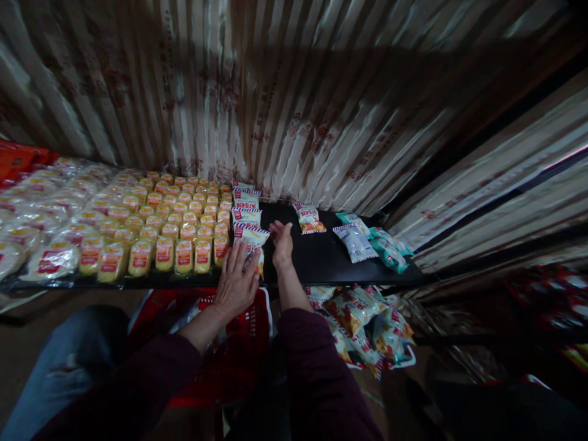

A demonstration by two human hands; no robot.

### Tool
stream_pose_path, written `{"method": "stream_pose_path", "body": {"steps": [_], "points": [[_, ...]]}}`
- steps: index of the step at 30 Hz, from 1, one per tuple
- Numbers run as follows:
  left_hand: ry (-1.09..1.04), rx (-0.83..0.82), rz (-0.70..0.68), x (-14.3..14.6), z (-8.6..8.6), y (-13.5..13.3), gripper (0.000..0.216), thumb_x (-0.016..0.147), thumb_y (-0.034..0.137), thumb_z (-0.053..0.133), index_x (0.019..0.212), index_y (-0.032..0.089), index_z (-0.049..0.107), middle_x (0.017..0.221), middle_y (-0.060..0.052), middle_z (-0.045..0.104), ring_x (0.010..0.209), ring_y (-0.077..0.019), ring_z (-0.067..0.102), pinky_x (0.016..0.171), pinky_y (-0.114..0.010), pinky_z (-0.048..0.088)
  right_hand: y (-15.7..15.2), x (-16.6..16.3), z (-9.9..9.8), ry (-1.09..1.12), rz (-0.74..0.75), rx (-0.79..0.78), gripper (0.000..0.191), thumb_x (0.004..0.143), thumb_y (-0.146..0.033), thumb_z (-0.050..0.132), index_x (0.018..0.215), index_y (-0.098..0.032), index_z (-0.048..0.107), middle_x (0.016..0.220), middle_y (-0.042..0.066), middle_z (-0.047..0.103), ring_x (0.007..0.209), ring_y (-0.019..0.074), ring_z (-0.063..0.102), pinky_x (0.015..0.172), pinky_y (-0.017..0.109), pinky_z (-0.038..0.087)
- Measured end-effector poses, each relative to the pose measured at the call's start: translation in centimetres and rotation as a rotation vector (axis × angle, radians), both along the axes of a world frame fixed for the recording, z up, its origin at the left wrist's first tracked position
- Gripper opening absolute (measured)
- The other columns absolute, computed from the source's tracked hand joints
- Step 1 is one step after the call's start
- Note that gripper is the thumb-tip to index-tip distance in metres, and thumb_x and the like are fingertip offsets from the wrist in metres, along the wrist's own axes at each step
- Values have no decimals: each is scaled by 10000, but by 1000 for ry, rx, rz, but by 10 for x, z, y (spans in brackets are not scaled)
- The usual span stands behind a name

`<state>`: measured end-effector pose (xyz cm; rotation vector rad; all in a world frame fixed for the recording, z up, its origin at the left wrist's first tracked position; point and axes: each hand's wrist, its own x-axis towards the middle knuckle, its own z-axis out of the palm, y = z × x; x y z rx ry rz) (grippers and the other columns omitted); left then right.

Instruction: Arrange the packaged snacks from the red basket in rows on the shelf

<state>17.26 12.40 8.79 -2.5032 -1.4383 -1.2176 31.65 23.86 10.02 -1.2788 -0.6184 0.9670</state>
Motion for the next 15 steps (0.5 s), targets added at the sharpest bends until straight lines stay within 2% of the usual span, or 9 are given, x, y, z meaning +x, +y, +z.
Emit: {"method": "stream_pose_path", "body": {"steps": [2,5,7,9,11,12,13,15], "points": [[-30,16,-94,-7,-7,-17,513,847,121,459,1359,129,438,1528,-190,273,1446,-304,132,1105,-531,286,-24,-2,-1,6,-105,70,576,899,-567,278,1064,-142,630,1094,110,694,982,164,656,909,324,459],[-53,-9,-297,-23,-29,-54,480,817,57,438,1282,147,513,1428,-159,445,1409,-260,263,1076,-482,375,-69,-7,-5,-18,-253,169,515,885,-550,320,1007,-151,623,1006,89,706,908,154,667,849,311,478],[-41,-98,-376,-35,-48,-80,432,802,49,443,1197,158,580,1313,-132,560,1322,-237,406,1030,-438,440,-101,-14,-10,-37,-318,211,462,877,-531,363,941,-155,624,903,66,708,823,146,669,794,297,486],[-4,-264,-365,-49,-65,-100,368,800,64,447,1101,163,636,1221,-111,622,1186,-216,530,976,-394,485,-131,-23,-18,-57,-335,226,417,870,-509,396,869,-157,620,791,36,689,736,135,655,745,281,488],[35,-480,-271,-64,-78,-110,338,810,82,436,1038,175,667,1209,-95,629,1113,-197,575,970,-364,485,-157,-37,-31,-88,-298,207,388,864,-493,414,804,-163,609,697,8,655,666,126,631,712,271,489],[38,-600,-172,-72,-83,-111,330,820,91,430,1023,179,674,1237,-88,613,1125,-190,569,991,-347,467,-168,-45,-40,-107,-253,179,378,863,-486,416,780,-167,601,665,-2,638,642,123,620,702,269,489],[42,-723,-54,-80,-87,-110,319,831,107,436,1034,176,673,1283,-88,583,1166,-194,545,1026,-341,434,-176,-54,-50,-135,-178,136,373,864,-480,413,763,-171,595,648,-7,630,631,123,613,693,266,489],[30,-990,265,-96,-92,-104,312,848,143,470,1106,162,644,1338,-97,536,1247,-215,478,1075,-349,372,-189,-73,-72,-218,53,-20,369,879,-454,377,782,-175,597,686,4,650,653,126,620,688,260,491]]}}
